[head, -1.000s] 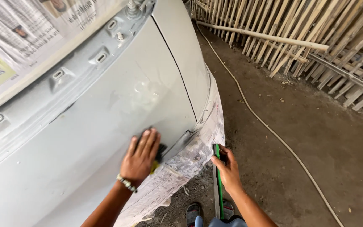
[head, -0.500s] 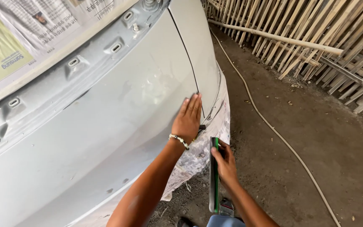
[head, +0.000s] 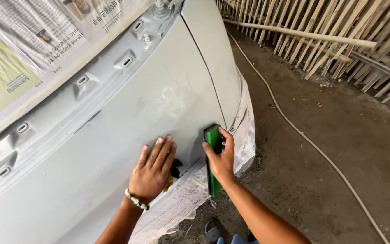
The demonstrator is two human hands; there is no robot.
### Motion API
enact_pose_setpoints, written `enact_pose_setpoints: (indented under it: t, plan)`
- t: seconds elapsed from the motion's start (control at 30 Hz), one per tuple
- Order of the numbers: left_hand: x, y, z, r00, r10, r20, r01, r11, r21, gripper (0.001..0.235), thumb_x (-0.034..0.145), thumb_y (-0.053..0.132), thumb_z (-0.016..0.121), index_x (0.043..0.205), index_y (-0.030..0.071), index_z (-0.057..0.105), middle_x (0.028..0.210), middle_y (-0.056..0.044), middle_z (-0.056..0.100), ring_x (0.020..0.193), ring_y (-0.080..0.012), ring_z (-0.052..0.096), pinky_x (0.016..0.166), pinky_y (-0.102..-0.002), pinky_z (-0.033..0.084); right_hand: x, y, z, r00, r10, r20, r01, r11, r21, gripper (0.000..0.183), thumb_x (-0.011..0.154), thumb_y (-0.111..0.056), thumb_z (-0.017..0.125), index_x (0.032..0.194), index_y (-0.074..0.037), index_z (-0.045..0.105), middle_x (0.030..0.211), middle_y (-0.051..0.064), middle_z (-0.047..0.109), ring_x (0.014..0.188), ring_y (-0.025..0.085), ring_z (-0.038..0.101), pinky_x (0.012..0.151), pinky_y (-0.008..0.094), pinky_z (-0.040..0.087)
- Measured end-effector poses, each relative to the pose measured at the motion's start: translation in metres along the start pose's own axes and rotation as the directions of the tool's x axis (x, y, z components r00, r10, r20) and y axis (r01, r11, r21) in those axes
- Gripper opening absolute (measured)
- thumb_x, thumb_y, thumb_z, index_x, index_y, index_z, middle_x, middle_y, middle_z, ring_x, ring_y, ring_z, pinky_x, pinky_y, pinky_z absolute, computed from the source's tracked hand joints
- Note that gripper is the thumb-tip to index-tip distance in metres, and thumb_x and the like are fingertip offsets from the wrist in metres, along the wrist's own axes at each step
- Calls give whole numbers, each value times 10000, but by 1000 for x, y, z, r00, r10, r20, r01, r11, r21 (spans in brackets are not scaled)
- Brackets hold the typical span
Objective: The person sands the surface of a white car door using a green sanding block and a yellow cloth. They repeatedly rub the block over the panel and wipe the area with the cloth to remove dust.
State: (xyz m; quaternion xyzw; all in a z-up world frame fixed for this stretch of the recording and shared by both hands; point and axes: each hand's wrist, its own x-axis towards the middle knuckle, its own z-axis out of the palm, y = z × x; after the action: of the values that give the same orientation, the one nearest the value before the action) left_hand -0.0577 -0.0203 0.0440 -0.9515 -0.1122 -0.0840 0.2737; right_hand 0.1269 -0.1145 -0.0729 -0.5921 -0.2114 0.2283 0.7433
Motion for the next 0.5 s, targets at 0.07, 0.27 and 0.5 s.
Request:
enact_pose_setpoints:
  t: [0.07,0.27,0.5]
  plan:
    - [-4,-5,-5,996,-37,-75,33,999,-42,634,911,240,540,1521,83,469,1631,-105,379,1511,-243,332,1239,-477,215,-6,-9,19,996,-84,10,84,994,-66,639,909,-181,752,1430,-47,409,1302,160,506,1166,267,592,1038,412,485]
    - [-3,-2,2,980,-73,-187,44,986,-159,658,891,231,565,1524,75,481,1604,-137,439,1504,-277,366,1247,-472,230,11,-7,45,876,-477,-75,463,874,-144,657,923,-144,767,1446,-35,386,1397,185,460,1316,297,507,1173,446,423]
    - [3,-4,3,975,-27,-222,-17,980,-196,631,900,175,527,1511,25,479,1587,-167,449,1504,-311,358,1244,-473,227,1,-2,60,774,-625,-102,563,753,-341,602,890,16,703,1420,-47,425,1381,187,430,1323,343,450,1110,453,441]
